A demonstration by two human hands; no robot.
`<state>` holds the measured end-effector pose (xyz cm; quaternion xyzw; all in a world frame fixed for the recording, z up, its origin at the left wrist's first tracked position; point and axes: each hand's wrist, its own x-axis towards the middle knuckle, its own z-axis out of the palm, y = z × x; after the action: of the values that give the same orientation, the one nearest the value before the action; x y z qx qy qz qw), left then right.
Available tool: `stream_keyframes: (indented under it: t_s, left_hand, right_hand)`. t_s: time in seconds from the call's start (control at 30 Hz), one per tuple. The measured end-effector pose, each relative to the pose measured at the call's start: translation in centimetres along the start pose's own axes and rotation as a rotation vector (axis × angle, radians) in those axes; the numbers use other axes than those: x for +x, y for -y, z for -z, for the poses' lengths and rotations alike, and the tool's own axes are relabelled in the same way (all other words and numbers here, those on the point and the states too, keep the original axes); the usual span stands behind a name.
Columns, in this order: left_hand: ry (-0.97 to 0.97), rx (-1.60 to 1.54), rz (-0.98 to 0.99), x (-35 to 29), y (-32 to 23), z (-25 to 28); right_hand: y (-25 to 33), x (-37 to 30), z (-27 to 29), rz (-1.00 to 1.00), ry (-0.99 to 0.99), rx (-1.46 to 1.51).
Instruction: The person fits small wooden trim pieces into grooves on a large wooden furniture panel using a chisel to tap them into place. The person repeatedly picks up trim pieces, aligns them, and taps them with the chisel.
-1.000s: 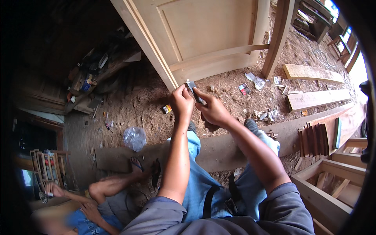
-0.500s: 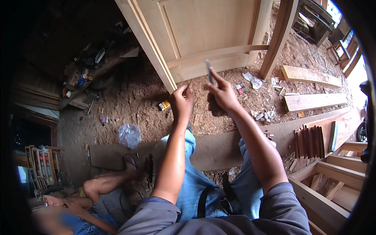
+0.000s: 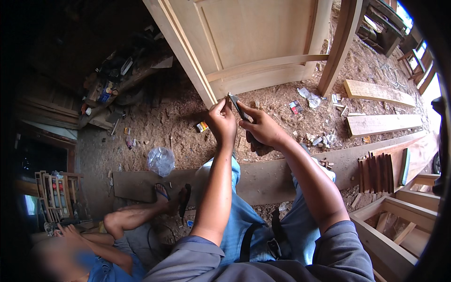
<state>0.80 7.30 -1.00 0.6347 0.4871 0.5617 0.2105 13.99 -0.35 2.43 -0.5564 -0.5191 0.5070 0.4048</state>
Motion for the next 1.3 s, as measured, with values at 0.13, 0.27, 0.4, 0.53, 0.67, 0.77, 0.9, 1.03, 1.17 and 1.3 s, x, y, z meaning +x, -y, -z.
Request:
stream_keyframes:
  t_s: [0.13,0.27,0.4,0.53,0.67,0.77,0.9,1.03,1.17,1.3]
  left_hand:
    - [-0.016,-0.003,-0.062,0.3,0.2,0.3]
    - [0.162,0.218,-0.06,-0.1,-0.6,1.0]
    - [0.159,0.054,0.098,-1.0,-1.5,0.8]
    - [0.142,-0.072,0.113,-0.7,-1.3,0.8]
    - [0.103,-0.208,0.208,0.2,-0.7,0.9]
    - [0.038,-0.233,0.234,0.2,-0.8,1.1]
    - [0.029,-0.119,0.172,0.1,-1.0,1.2]
    - [0.066,0.133,-0.044,0.5,-0.8,1.4]
    - [0.119,0.206,-0.144,0.6,-0.5,1.1]
    - [0.153,0.216,-0.204,-0.4,-0.8,1.0]
  right_hand:
    - [-0.5,0.0,-0.3,0.045,0.005,-0.066]
    - [2.2,0.4,0.8,-0.061,-0.297,-0.208]
    - [4.0,1.3,6.4,0.066,-0.861,0.483]
    - [1.7,1.2,6.6,-0.052,-0.557,0.366]
    - [0.5,0.6,2.4,0.037,-0.058,0.249]
    - [1.3,-0.2,0.4,0.093,0.026,0.009]
    - [1.6,-0.3,-0.3,0.177,0.044,-0.161]
    - [-0.8,0.1,-0.6,0.02,0.055,-0.097]
    - [-1.8,1.0,-1.4,0.09,-0.199,-0.17]
    - [-0.7,3.0,2.5,-0.154,-0.55,0.409]
